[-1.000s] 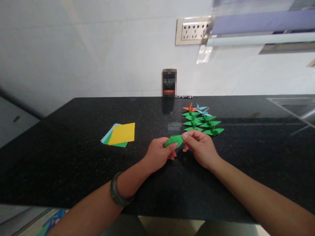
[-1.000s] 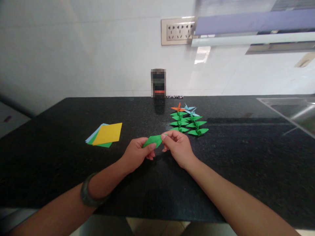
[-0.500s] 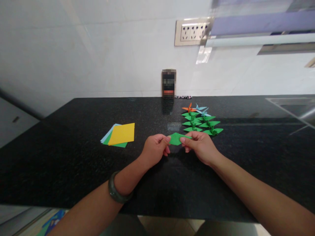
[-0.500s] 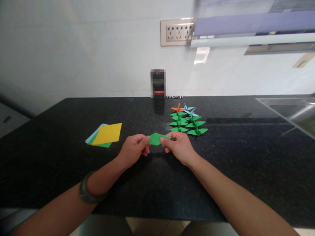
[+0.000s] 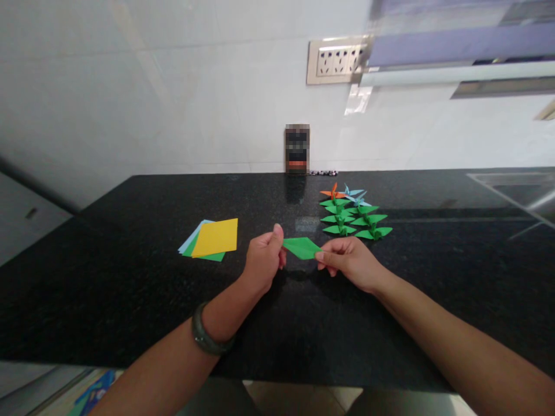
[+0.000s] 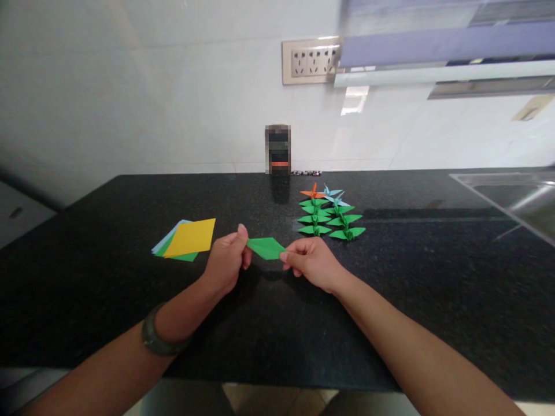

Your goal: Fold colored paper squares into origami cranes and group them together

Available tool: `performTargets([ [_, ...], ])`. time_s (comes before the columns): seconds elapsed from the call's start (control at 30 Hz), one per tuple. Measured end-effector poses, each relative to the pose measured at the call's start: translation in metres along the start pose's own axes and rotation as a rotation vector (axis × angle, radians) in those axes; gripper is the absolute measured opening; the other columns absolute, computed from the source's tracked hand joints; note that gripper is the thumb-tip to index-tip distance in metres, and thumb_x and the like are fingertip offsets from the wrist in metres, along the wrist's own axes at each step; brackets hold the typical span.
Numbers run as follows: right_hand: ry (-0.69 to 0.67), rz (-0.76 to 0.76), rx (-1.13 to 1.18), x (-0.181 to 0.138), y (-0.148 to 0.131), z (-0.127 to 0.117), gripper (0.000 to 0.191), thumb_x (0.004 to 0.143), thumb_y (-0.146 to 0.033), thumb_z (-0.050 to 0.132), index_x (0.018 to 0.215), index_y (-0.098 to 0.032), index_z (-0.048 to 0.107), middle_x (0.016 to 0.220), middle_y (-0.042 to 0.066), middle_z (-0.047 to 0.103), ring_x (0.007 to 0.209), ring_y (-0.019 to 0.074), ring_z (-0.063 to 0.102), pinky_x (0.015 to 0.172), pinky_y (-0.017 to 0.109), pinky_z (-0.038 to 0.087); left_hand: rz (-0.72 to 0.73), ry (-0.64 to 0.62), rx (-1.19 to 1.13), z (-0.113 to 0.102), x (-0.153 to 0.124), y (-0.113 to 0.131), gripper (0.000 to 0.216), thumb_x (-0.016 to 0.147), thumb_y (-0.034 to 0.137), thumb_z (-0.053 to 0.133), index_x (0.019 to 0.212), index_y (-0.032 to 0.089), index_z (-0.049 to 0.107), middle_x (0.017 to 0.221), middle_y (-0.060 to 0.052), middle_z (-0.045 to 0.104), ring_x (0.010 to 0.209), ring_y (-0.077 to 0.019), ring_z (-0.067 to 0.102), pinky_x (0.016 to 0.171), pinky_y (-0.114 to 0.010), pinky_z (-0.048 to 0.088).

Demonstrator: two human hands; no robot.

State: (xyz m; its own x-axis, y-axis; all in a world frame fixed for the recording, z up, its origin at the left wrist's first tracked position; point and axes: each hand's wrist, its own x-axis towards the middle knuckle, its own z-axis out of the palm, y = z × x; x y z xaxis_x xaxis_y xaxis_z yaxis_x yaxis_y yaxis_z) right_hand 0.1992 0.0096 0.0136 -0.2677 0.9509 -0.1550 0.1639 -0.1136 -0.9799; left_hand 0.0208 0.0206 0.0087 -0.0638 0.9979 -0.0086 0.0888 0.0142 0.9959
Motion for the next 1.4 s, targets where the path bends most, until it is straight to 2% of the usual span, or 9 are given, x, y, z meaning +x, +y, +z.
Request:
performTargets([
  [0.07, 0.034, -0.023, -0.007, 0.000, 0.000, 0.002, 0.029, 0.064, -0.040, 0.066, 0.057, -0.013, 0.061, 0.049, -0.001, 0.055, 0.039, 0.0052, 0.040, 0.043, 0.021, 0.029, -0.081, -0.047, -0.141, 0.002, 0.001, -0.001, 0.055, 0.077, 0.064, 0.035, 0.056, 0.015, 0.050, 0.043, 0.001, 0.051, 0.037, -0.0079, 0.045, 0.039, -0.019, 0.033],
  [0.2, 0.057, -0.049, -0.044, 0.001, 0.002, 0.007, 0.029, 0.066, -0.041, 0.065, 0.059, -0.013, 0.062, 0.045, -0.002, 0.052, 0.040, 0.0059, 0.040, 0.043, 0.021, 0.030, -0.116, -0.297, -0.183, 0.003, -0.002, -0.002, 0.040, 0.063, 0.050, 0.066, 0.075, 0.012, 0.061, 0.064, -0.002, 0.063, 0.053, -0.0096, 0.057, 0.049, -0.020, 0.042],
  [0.53, 0.017, -0.193, -0.080, 0.002, 0.006, 0.011, 0.031, 0.071, -0.044, 0.061, 0.063, -0.015, 0.056, 0.051, -0.004, 0.048, 0.046, 0.0071, 0.039, 0.045, 0.020, 0.030, -0.027, -0.509, 0.060, 0.003, -0.008, -0.006, 0.020, 0.066, 0.032, 0.066, 0.063, 0.013, 0.059, 0.049, 0.003, 0.053, 0.044, -0.0066, 0.046, 0.045, -0.019, 0.038],
  [0.67, 0.060, -0.246, -0.188, 0.000, 0.005, 0.006, 0.032, 0.073, -0.044, 0.058, 0.060, -0.015, 0.055, 0.052, -0.003, 0.046, 0.048, 0.0077, 0.038, 0.046, 0.021, 0.030, -0.032, -0.484, -0.039, 0.003, -0.007, -0.004, 0.021, 0.063, 0.030, 0.069, 0.071, 0.012, 0.061, 0.057, 0.002, 0.058, 0.049, -0.0061, 0.049, 0.048, -0.018, 0.039],
  [0.8, -0.045, -0.193, -0.260, 0.002, 0.008, 0.002, 0.028, 0.077, -0.039, 0.054, 0.063, -0.015, 0.054, 0.052, -0.005, 0.042, 0.047, 0.0070, 0.035, 0.044, 0.020, 0.027, -0.129, -0.355, -0.057, 0.003, -0.006, -0.001, 0.020, 0.065, 0.028, 0.067, 0.075, 0.011, 0.061, 0.051, 0.003, 0.055, 0.044, -0.0052, 0.048, 0.044, -0.017, 0.038],
  [1.0, -0.011, -0.226, -0.236, 0.007, 0.015, 0.000, 0.026, 0.074, -0.026, 0.057, 0.098, -0.017, 0.049, 0.056, -0.008, 0.044, 0.050, 0.0082, 0.040, 0.049, 0.020, 0.033, -0.277, -0.277, 0.024, 0.003, -0.002, -0.003, 0.010, 0.069, 0.019, 0.059, 0.073, 0.013, 0.053, 0.053, 0.001, 0.057, 0.046, -0.0097, 0.056, 0.047, -0.021, 0.042],
  [1.1, 0.030, -0.233, -0.361, 0.010, 0.017, -0.001, 0.011, 0.074, -0.023, 0.056, 0.083, -0.017, 0.053, 0.059, -0.005, 0.049, 0.054, 0.0094, 0.045, 0.053, 0.022, 0.035, -0.132, -0.296, 0.311, 0.000, -0.003, -0.002, 0.011, 0.070, 0.022, 0.058, 0.078, 0.015, 0.055, 0.055, 0.002, 0.057, 0.046, -0.0106, 0.054, 0.049, -0.024, 0.042],
  [1.27, 0.054, -0.288, -0.650, 0.013, 0.022, -0.001, 0.004, 0.075, -0.020, 0.056, 0.075, -0.018, 0.060, 0.068, 0.000, 0.057, 0.065, 0.0128, 0.050, 0.060, 0.024, 0.038, 0.348, -0.213, 0.828, -0.005, -0.007, 0.000, 0.015, 0.066, 0.031, 0.066, 0.076, 0.020, 0.066, 0.075, -0.002, 0.058, 0.075, -0.0174, 0.055, 0.069, -0.031, 0.043],
  [1.4, 0.064, -0.350, -0.811, 0.015, 0.024, 0.000, 0.003, 0.075, -0.019, 0.058, 0.076, -0.019, 0.061, 0.068, 0.000, 0.058, 0.069, 0.0144, 0.050, 0.062, 0.025, 0.038, 0.430, -0.439, 0.865, -0.002, -0.008, -0.004, 0.007, 0.072, 0.021, 0.061, 0.070, 0.020, 0.069, 0.076, -0.002, 0.061, 0.077, -0.0153, 0.056, 0.072, -0.027, 0.043],
])
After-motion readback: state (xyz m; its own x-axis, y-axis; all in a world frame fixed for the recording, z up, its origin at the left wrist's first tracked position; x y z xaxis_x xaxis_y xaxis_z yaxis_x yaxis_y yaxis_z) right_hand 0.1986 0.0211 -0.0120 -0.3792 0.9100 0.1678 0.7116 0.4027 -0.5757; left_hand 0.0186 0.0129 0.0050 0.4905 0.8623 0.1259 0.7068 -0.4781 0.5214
